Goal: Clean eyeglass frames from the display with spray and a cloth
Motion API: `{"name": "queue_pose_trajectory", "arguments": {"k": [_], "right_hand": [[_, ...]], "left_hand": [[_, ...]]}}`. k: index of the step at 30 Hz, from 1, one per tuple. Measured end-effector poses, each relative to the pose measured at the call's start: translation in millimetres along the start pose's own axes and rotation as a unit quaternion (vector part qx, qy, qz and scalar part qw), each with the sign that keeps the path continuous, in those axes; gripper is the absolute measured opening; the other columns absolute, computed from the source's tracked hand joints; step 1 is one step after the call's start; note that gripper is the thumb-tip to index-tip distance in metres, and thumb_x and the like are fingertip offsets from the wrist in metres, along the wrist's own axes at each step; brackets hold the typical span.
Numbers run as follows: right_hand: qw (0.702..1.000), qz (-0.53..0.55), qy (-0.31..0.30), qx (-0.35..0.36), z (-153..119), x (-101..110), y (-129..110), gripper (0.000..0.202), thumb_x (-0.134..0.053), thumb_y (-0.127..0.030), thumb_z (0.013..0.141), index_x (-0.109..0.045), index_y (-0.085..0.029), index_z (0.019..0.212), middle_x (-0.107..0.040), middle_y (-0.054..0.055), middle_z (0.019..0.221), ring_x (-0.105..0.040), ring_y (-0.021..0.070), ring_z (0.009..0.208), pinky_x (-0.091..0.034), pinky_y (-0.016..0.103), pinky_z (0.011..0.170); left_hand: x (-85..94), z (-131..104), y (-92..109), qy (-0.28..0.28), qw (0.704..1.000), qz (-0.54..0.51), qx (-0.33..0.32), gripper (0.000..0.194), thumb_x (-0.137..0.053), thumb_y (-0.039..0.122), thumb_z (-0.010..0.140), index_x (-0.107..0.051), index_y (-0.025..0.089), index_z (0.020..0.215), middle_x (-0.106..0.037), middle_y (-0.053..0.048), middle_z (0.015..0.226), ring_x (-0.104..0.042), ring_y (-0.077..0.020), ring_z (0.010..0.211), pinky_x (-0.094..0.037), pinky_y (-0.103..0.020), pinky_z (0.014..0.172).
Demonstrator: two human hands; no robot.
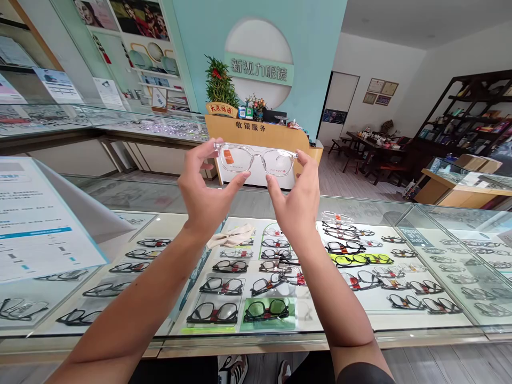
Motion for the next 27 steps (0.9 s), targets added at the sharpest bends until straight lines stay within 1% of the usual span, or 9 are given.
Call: {"name": "queue_pose_trajectory", "arguments": {"k": [3,9,14,18,21,27], "right_hand": [[1.0,0.01,-0.001,-0.011,0.5,-0.4,0.4,0.062,-0.08,-0.038,0.092,-0.047,-0.029,0.144,-0.062,0.015,0.147,-0.064,0.0355,0.139,-0.061,0.058,0.106],[0.997,0.044,-0.004,-0.056,2.1,-1.9,5.3,0.063,-0.082,-0.042,0.087,-0.048,-0.028,0.138,-0.064,0.014,0.142,-0.066,0.0345,0.136,-0.06,0.057,0.106],[0.995,0.057,-0.003,-0.076,3.3,-1.4,4.7,0.059,-0.081,-0.04,0.085,-0.049,-0.028,0.133,-0.066,0.013,0.139,-0.068,0.0328,0.131,-0.059,0.057,0.107],[0.996,0.054,0.001,-0.077,3.5,-0.8,3.2,0.057,-0.08,-0.041,0.085,-0.048,-0.027,0.131,-0.067,0.013,0.137,-0.068,0.032,0.128,-0.058,0.058,0.107],[0.995,0.049,0.007,-0.083,3.4,0.3,2.6,0.058,-0.081,-0.044,0.084,-0.047,-0.027,0.128,-0.067,0.013,0.133,-0.069,0.0314,0.123,-0.059,0.056,0.103],[0.995,0.032,-0.001,-0.093,2.9,0.8,1.7,0.055,-0.079,-0.045,0.084,-0.047,-0.026,0.124,-0.066,0.012,0.126,-0.067,0.0307,0.118,-0.055,0.053,0.099]], "left_hand": [[2.1,-1.1,4.1,0.018,0.999,0.022,-0.015,0.075,-0.092,0.045,0.086,-0.056,0.03,0.151,-0.07,-0.011,0.15,-0.067,-0.035,0.133,-0.053,-0.054,0.111],[1.8,-4.5,9.6,0.042,0.997,0.042,-0.041,0.077,-0.091,0.054,0.085,-0.057,0.028,0.149,-0.071,-0.012,0.144,-0.063,-0.0376,0.135,-0.047,-0.057,0.117],[0.8,-8.2,9.5,0.054,0.996,0.058,-0.032,0.081,-0.092,0.061,0.081,-0.059,0.028,0.147,-0.071,-0.014,0.142,-0.058,-0.0405,0.14,-0.039,-0.06,0.123],[-0.9,-8.3,10.4,0.047,0.996,0.068,-0.025,0.077,-0.087,0.064,0.085,-0.058,0.027,0.147,-0.072,-0.014,0.14,-0.065,-0.0377,0.135,-0.044,-0.057,0.119],[-2.2,-6.5,9.3,0.032,0.998,0.05,-0.017,0.078,-0.084,0.066,0.088,-0.056,0.026,0.148,-0.072,-0.014,0.14,-0.069,-0.0355,0.13,-0.049,-0.053,0.112],[-0.2,-2.5,7.3,0.018,0.999,0.05,-0.004,0.081,-0.082,0.074,0.086,-0.056,0.025,0.145,-0.073,-0.013,0.135,-0.07,-0.0337,0.126,-0.052,-0.049,0.105]]}}
Point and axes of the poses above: each hand's wrist, its own z-axis towards the middle knuckle, its own x-axis out of the back of the hand, y = z × x, the point moved 5 cm from there along z, towards the middle knuckle
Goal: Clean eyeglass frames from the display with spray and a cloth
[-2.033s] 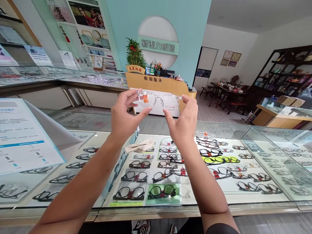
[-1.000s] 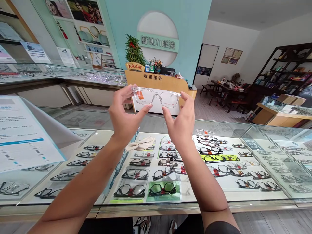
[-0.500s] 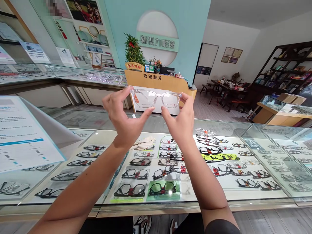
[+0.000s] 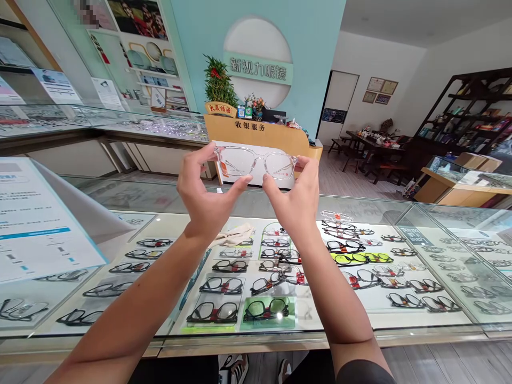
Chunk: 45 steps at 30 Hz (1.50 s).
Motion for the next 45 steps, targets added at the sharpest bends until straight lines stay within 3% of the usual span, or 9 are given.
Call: {"name": "queue_pose_trajectory", "arguments": {"k": [10,22,38,45], "right_hand": [[0.999,-0.004,-0.024,-0.028,-2,-5,0,0.046,-0.075,-0.053,0.088,-0.048,-0.027,0.116,-0.066,0.009,0.116,-0.067,0.0285,0.11,-0.054,0.052,0.096],[0.999,0.005,0.031,0.027,-3,-6,5,0.059,-0.079,-0.046,0.085,-0.046,-0.027,0.13,-0.062,0.012,0.133,-0.067,0.03,0.114,-0.057,0.054,0.098],[1.0,0.03,0.006,-0.001,-1,-10,9,0.052,-0.076,-0.041,0.086,-0.048,-0.027,0.127,-0.068,0.011,0.129,-0.067,0.0276,0.114,-0.056,0.051,0.097],[0.999,0.037,0.025,0.005,-2,-10,8,0.06,-0.08,-0.046,0.084,-0.048,-0.026,0.13,-0.064,0.013,0.133,-0.067,0.0294,0.115,-0.057,0.052,0.099]], "left_hand": [[4.2,3,0,0.017,1.0,-0.013,-0.006,0.079,-0.084,0.07,0.085,-0.057,0.028,0.146,-0.073,-0.011,0.13,-0.07,-0.033,0.122,-0.054,-0.05,0.106],[2.5,3,0,-0.007,0.998,-0.03,-0.046,0.074,-0.087,0.057,0.089,-0.055,0.029,0.15,-0.074,-0.012,0.141,-0.071,-0.0353,0.132,-0.051,-0.055,0.117],[3.3,0,5,0.014,0.998,0.005,-0.064,0.076,-0.09,0.059,0.086,-0.057,0.031,0.148,-0.075,-0.012,0.141,-0.069,-0.0376,0.133,-0.047,-0.057,0.118],[3.1,3,2,0.011,0.999,0.001,-0.05,0.073,-0.089,0.056,0.087,-0.058,0.029,0.148,-0.076,-0.011,0.139,-0.071,-0.0351,0.129,-0.055,-0.054,0.11]]}}
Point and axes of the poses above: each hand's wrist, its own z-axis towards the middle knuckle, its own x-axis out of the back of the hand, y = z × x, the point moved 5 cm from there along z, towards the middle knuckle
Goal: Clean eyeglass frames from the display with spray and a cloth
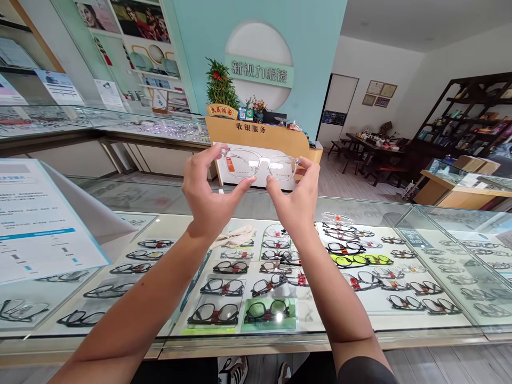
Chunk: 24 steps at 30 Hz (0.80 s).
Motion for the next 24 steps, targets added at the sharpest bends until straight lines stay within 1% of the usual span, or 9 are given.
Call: {"name": "queue_pose_trajectory", "arguments": {"k": [4,7,10,13,15,17,19,21,24], "right_hand": [[0.999,-0.019,0.029,0.035,-3,1,-3,0.065,-0.08,-0.05,0.085,-0.046,-0.028,0.136,-0.057,0.013,0.137,-0.065,0.0314,0.12,-0.057,0.055,0.101],[0.995,-0.041,0.051,0.077,-5,1,-7,0.065,-0.081,-0.05,0.087,-0.046,-0.028,0.138,-0.056,0.013,0.135,-0.064,0.0321,0.122,-0.058,0.056,0.1],[0.989,-0.054,0.071,0.115,-7,2,-13,0.065,-0.081,-0.048,0.088,-0.046,-0.03,0.14,-0.055,0.012,0.134,-0.063,0.033,0.123,-0.058,0.057,0.099],[0.985,-0.05,0.085,0.142,-9,1,-18,0.066,-0.081,-0.047,0.089,-0.045,-0.031,0.141,-0.055,0.012,0.134,-0.062,0.0326,0.122,-0.058,0.056,0.099],[0.985,-0.045,0.086,0.141,-10,-1,-19,0.066,-0.081,-0.047,0.088,-0.044,-0.031,0.141,-0.054,0.012,0.135,-0.063,0.0316,0.12,-0.058,0.056,0.099],[0.989,-0.03,0.077,0.121,-11,-4,-16,0.067,-0.081,-0.047,0.089,-0.042,-0.031,0.141,-0.053,0.012,0.136,-0.064,0.0305,0.118,-0.059,0.054,0.098],[0.994,0.001,0.061,0.092,-12,-8,-13,0.068,-0.079,-0.047,0.09,-0.04,-0.032,0.143,-0.051,0.013,0.14,-0.067,0.0296,0.119,-0.061,0.051,0.096],[0.996,0.036,0.046,0.074,-14,-12,-11,0.068,-0.077,-0.044,0.092,-0.037,-0.033,0.146,-0.047,0.014,0.149,-0.07,0.0297,0.123,-0.063,0.049,0.094],[0.993,0.074,0.038,0.085,-15,-16,-12,0.069,-0.073,-0.038,0.094,-0.032,-0.035,0.15,-0.042,0.016,0.162,-0.07,0.0306,0.131,-0.063,0.05,0.098]], "left_hand": [[-2.6,0,-6,-0.019,0.999,-0.014,0.034,0.072,-0.09,0.049,0.088,-0.058,0.028,0.149,-0.075,-0.011,0.145,-0.071,-0.0337,0.133,-0.055,-0.054,0.113],[-4.2,2,-10,-0.032,0.997,-0.043,0.047,0.072,-0.09,0.045,0.088,-0.057,0.028,0.15,-0.073,-0.012,0.149,-0.071,-0.032,0.135,-0.056,-0.053,0.114],[-7.0,3,-18,-0.052,0.994,-0.076,0.06,0.072,-0.088,0.049,0.089,-0.056,0.028,0.15,-0.073,-0.013,0.15,-0.071,-0.0317,0.136,-0.057,-0.051,0.112],[-11.7,4,-28,-0.074,0.989,-0.104,0.078,0.074,-0.084,0.06,0.091,-0.054,0.028,0.151,-0.072,-0.014,0.15,-0.071,-0.0318,0.135,-0.059,-0.049,0.108],[-15.6,3,-33,-0.08,0.984,-0.136,0.088,0.078,-0.082,0.068,0.09,-0.052,0.03,0.151,-0.07,-0.015,0.151,-0.075,-0.0298,0.127,-0.061,-0.046,0.101],[-20.0,1,-36,-0.08,0.975,-0.182,0.097,0.08,-0.079,0.074,0.09,-0.048,0.032,0.151,-0.067,-0.016,0.155,-0.08,-0.026,0.113,-0.063,-0.042,0.093],[-24.5,-2,-36,-0.085,0.966,-0.219,0.11,0.082,-0.076,0.077,0.09,-0.043,0.035,0.153,-0.062,-0.017,0.16,-0.082,-0.0228,0.103,-0.065,-0.039,0.088],[-28.0,-5,-33,-0.094,0.96,-0.232,0.124,0.084,-0.073,0.078,0.092,-0.038,0.038,0.157,-0.056,-0.018,0.165,-0.083,-0.0217,0.101,-0.066,-0.037,0.087],[-28.1,-8,-25,-0.091,0.96,-0.234,0.126,0.084,-0.068,0.078,0.095,-0.033,0.039,0.161,-0.05,-0.019,0.17,-0.084,-0.0232,0.105,-0.068,-0.036,0.088]]}}
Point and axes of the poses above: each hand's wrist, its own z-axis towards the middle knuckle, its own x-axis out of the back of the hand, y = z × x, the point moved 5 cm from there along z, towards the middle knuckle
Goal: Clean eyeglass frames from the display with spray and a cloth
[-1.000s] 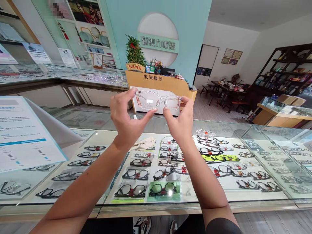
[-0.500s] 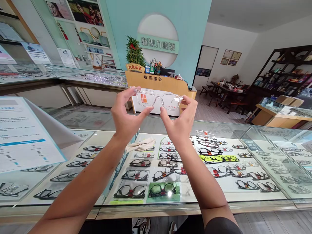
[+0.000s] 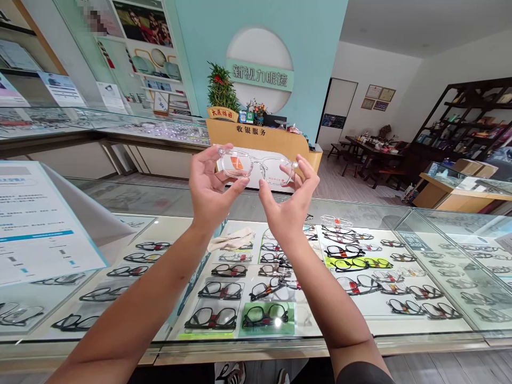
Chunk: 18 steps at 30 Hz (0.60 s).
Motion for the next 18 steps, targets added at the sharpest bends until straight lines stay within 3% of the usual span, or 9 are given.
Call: {"name": "queue_pose_trajectory", "arguments": {"k": [4,8,18], "right_hand": [[0.999,0.028,0.012,0.03,-1,-2,1,0.067,-0.074,-0.033,0.095,-0.035,-0.033,0.15,-0.046,0.017,0.162,-0.064,0.0315,0.141,-0.06,0.055,0.11],[0.999,0.048,0.015,0.017,-1,-2,6,0.068,-0.078,-0.032,0.093,-0.039,-0.032,0.148,-0.05,0.015,0.16,-0.064,0.0309,0.141,-0.059,0.053,0.113],[1.0,-0.009,0.027,-0.009,3,8,-4,0.065,-0.08,-0.033,0.092,-0.046,-0.031,0.147,-0.055,0.014,0.153,-0.064,0.0316,0.135,-0.057,0.053,0.11]], "left_hand": [[-0.2,-4,12,0.025,0.999,-0.017,-0.037,0.08,-0.072,0.07,0.098,-0.034,0.04,0.161,-0.046,-0.017,0.174,-0.082,-0.0273,0.115,-0.069,-0.038,0.091],[-0.1,-4,15,0.048,0.995,-0.064,-0.058,0.078,-0.08,0.062,0.095,-0.041,0.042,0.159,-0.049,-0.013,0.172,-0.08,-0.0302,0.124,-0.068,-0.038,0.093],[-7.4,-9,2,0.042,0.995,-0.084,0.029,0.072,-0.087,0.054,0.092,-0.051,0.035,0.152,-0.061,-0.014,0.162,-0.07,-0.0339,0.142,-0.066,-0.038,0.098]]}}
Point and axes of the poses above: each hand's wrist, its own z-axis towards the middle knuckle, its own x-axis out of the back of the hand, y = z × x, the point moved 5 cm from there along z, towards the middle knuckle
